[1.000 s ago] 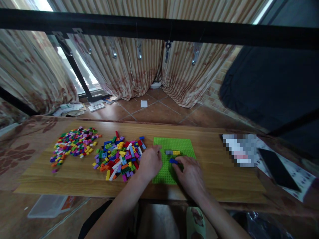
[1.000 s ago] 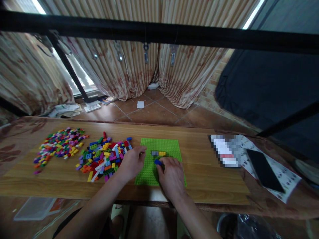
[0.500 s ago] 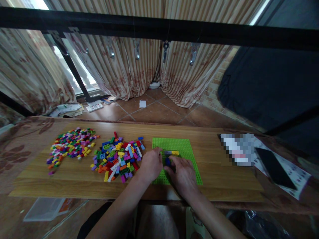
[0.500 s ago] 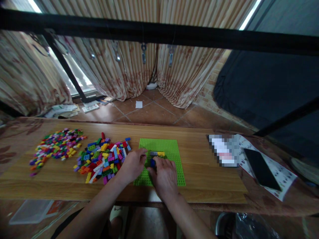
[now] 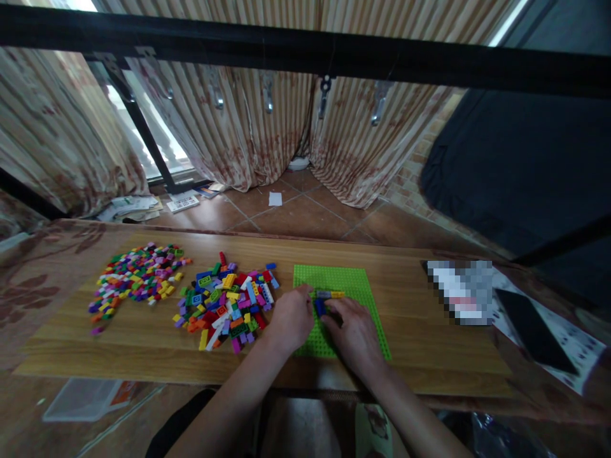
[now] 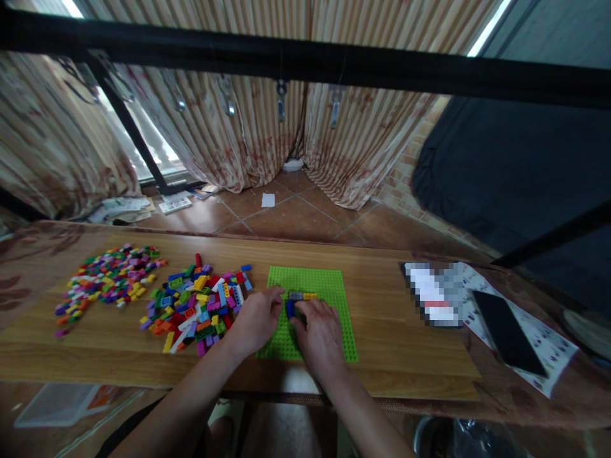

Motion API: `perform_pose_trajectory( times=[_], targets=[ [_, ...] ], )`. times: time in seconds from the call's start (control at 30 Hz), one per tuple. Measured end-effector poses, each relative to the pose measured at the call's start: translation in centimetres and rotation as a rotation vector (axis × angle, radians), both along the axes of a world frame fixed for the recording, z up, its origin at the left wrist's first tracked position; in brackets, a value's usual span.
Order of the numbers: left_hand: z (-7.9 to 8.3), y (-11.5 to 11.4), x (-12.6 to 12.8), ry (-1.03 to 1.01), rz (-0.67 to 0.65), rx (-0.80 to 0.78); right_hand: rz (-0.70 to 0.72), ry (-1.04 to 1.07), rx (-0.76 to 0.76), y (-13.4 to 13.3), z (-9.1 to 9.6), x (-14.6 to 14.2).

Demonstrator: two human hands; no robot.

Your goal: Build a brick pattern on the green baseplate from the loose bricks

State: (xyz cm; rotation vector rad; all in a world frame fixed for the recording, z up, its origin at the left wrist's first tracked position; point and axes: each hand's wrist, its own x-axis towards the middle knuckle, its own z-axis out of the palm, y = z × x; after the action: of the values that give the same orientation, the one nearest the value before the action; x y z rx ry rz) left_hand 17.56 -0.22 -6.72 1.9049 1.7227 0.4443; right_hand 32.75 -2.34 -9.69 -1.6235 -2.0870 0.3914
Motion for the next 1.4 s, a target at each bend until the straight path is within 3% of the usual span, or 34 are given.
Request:
perform_pose_trajectory(
  times=[0.4,0.97,1.4],
  targets=[
    [-0.71,-0.41,0.53,-0.003,0.004,0.043,-0.014,-0.044,0.062,-0.16,-0.12,-0.25],
    [-0.46,-0.36,0.67,0.007,0.020,0.038,-0.047,-0.056,0.031,-0.05,0.10,0.03],
    [-0.47,-0.34,0.84,0.002,0.033,0.046,-0.021,-0.076,0.096,-0.45,0.74,0.03]
  ],
)
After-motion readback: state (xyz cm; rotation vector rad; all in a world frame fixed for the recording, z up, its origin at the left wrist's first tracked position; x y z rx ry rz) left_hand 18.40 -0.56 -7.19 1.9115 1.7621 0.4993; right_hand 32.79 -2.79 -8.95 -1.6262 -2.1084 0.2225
